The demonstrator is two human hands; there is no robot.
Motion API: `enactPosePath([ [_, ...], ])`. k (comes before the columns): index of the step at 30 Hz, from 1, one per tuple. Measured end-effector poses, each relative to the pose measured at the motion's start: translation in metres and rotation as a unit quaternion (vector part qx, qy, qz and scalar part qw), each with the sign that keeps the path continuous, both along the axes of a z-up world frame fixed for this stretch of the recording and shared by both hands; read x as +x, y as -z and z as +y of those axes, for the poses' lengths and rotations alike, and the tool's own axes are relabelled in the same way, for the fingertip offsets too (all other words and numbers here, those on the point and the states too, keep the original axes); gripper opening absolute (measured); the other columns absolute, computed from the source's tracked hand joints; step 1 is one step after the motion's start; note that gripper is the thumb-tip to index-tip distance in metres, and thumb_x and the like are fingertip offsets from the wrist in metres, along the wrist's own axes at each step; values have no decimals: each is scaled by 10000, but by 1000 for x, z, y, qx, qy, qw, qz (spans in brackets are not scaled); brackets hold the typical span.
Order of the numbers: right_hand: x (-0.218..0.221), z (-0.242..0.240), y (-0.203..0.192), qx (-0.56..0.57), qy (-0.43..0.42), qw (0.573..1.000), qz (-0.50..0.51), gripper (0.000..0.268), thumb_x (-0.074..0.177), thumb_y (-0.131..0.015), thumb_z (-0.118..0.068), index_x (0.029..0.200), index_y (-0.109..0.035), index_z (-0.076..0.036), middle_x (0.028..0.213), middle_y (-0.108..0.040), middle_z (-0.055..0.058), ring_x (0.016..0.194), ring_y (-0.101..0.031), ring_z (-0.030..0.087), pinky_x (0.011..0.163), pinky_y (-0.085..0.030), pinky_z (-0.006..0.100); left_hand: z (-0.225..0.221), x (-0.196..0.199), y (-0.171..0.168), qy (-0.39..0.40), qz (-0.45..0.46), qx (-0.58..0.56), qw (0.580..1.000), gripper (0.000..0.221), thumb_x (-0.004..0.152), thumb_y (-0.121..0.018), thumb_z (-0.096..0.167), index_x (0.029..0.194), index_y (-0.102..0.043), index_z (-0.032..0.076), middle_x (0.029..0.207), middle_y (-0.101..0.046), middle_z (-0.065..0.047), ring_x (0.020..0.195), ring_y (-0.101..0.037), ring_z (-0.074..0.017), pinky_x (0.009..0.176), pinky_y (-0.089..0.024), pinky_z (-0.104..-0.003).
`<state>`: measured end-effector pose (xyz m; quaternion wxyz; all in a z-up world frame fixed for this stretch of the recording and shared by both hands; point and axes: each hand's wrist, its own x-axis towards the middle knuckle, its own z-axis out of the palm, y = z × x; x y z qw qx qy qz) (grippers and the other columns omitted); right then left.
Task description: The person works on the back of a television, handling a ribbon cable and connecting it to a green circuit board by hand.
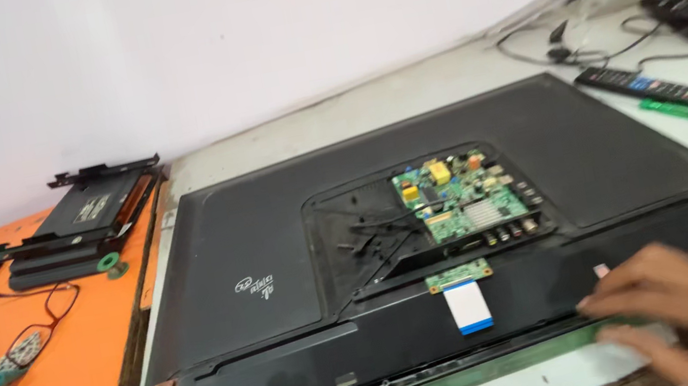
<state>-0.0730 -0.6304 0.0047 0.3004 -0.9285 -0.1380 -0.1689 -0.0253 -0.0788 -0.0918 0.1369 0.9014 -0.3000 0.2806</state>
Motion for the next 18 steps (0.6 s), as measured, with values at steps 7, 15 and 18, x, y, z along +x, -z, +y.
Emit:
enactPosePath([
  [7,6,27,57,-35,-145,988,-29,299,834,-839,-244,1106,-798,-127,1118,-738,2,1127,-628,190,940,-518,368,-16,2,-17,55,68,12,996,334,773,-745,331,1085,-792,219,995,-757,42,1032,-677,-178,703,-473,-355],
  [15,5,37,52,-69,-73,994,42,293,843,-835,-316,1094,-824,-165,1119,-671,-11,1132,-584,177,935,-513,372,-24,-4,-46,38,158,14,987,466,723,-873,281,1161,-763,163,1078,-733,-20,1106,-637,-225,734,-441,-399],
  [18,10,36,53,-92,-69,990,85,298,847,-842,-351,1085,-829,-171,1098,-652,-14,1119,-563,176,945,-493,384,-31,-10,-64,31,226,2,974,461,746,-869,218,1188,-758,150,1083,-737,-29,1118,-632,-213,776,-434,-393],
])
